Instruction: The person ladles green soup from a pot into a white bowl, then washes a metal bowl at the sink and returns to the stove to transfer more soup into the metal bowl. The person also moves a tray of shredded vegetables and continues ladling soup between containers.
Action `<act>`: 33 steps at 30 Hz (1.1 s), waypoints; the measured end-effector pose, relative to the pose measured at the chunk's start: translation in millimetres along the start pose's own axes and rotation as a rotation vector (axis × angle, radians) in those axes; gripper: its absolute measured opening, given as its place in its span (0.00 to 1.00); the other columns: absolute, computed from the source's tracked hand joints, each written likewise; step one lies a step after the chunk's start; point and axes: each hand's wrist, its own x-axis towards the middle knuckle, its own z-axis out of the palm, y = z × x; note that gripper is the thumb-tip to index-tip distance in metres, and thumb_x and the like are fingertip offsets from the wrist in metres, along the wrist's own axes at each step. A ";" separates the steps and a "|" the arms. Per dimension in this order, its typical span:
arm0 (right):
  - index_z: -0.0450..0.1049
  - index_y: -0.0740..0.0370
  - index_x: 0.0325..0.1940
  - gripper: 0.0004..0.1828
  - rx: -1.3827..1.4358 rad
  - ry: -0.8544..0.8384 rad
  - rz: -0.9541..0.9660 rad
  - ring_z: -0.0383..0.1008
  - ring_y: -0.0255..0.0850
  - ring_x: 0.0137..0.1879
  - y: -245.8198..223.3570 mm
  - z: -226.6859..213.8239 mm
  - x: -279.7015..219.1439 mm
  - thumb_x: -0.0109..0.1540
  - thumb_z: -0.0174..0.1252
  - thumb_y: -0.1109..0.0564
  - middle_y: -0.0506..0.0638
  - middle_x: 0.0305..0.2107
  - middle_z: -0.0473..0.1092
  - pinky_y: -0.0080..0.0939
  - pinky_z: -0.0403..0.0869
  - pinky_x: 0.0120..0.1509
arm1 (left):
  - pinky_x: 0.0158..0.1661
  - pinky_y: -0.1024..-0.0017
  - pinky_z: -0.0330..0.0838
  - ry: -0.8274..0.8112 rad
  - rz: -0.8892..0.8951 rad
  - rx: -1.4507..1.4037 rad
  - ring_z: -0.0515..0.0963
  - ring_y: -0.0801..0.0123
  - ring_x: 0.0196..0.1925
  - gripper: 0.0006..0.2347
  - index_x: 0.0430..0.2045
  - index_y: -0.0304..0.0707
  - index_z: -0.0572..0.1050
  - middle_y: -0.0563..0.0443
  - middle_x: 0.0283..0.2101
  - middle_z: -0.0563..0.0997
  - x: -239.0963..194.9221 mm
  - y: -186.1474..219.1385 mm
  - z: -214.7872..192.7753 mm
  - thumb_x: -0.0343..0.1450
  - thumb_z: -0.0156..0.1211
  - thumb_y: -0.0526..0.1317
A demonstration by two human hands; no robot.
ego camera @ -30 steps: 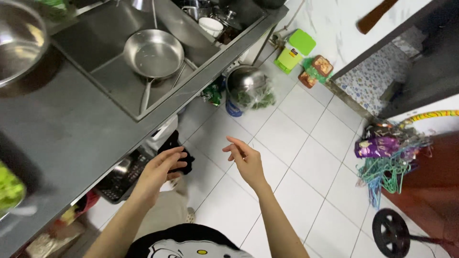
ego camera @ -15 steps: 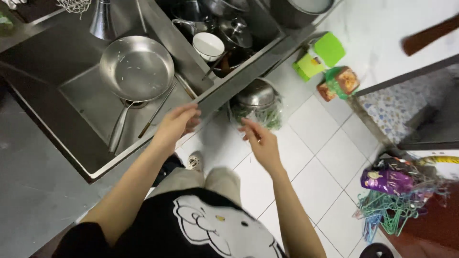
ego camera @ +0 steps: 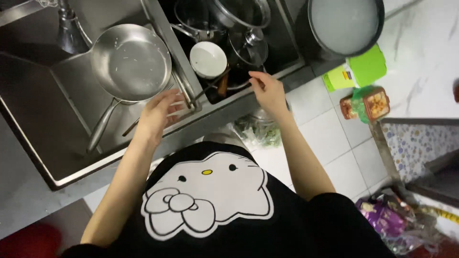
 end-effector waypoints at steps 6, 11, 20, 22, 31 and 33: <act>0.80 0.61 0.51 0.13 0.109 -0.178 -0.108 0.81 0.41 0.41 59.6 26.5 60.9 0.63 0.63 0.56 0.54 0.40 0.79 0.38 0.77 0.47 | 0.45 0.70 0.71 0.093 -0.023 -0.021 0.80 0.69 0.49 0.17 0.57 0.39 0.74 0.50 0.51 0.81 46.8 -21.5 2.5 0.75 0.52 0.45; 0.81 0.60 0.44 0.17 -0.117 -0.521 -0.102 0.80 0.47 0.43 72.8 80.6 77.2 0.54 0.69 0.51 0.53 0.37 0.79 0.47 0.77 0.46 | 0.47 0.69 0.73 0.142 -0.004 -0.004 0.80 0.70 0.50 0.17 0.57 0.40 0.73 0.50 0.53 0.82 28.4 -0.8 5.7 0.75 0.51 0.44; 0.81 0.60 0.33 0.15 -0.434 -0.747 -0.096 0.78 0.54 0.39 89.5 101.6 98.4 0.51 0.72 0.48 0.57 0.29 0.77 0.54 0.75 0.45 | 0.47 0.70 0.73 0.260 -0.013 -0.038 0.80 0.68 0.51 0.17 0.56 0.38 0.74 0.50 0.53 0.81 7.6 0.8 -0.7 0.75 0.51 0.44; 0.81 0.61 0.32 0.16 -0.395 -0.768 -0.099 0.78 0.55 0.39 90.6 104.2 99.6 0.50 0.72 0.47 0.57 0.29 0.77 0.54 0.75 0.44 | 0.47 0.70 0.73 0.273 -0.011 -0.059 0.79 0.68 0.51 0.17 0.56 0.38 0.74 0.49 0.52 0.81 6.1 -0.3 0.0 0.75 0.52 0.44; 0.80 0.60 0.39 0.12 -0.560 -0.911 -0.274 0.77 0.52 0.45 71.8 83.3 103.6 0.59 0.64 0.49 0.55 0.34 0.77 0.55 0.72 0.52 | 0.47 0.71 0.73 0.263 0.001 -0.048 0.80 0.68 0.51 0.17 0.57 0.38 0.73 0.50 0.52 0.81 10.2 -7.1 9.4 0.75 0.51 0.44; 0.79 0.63 0.39 0.13 -0.571 -0.841 -0.389 0.73 0.54 0.50 72.9 81.4 105.1 0.62 0.62 0.50 0.54 0.36 0.76 0.57 0.67 0.55 | 0.46 0.71 0.73 0.266 0.005 -0.032 0.80 0.68 0.51 0.17 0.57 0.38 0.73 0.49 0.52 0.81 8.3 -1.8 13.2 0.75 0.51 0.44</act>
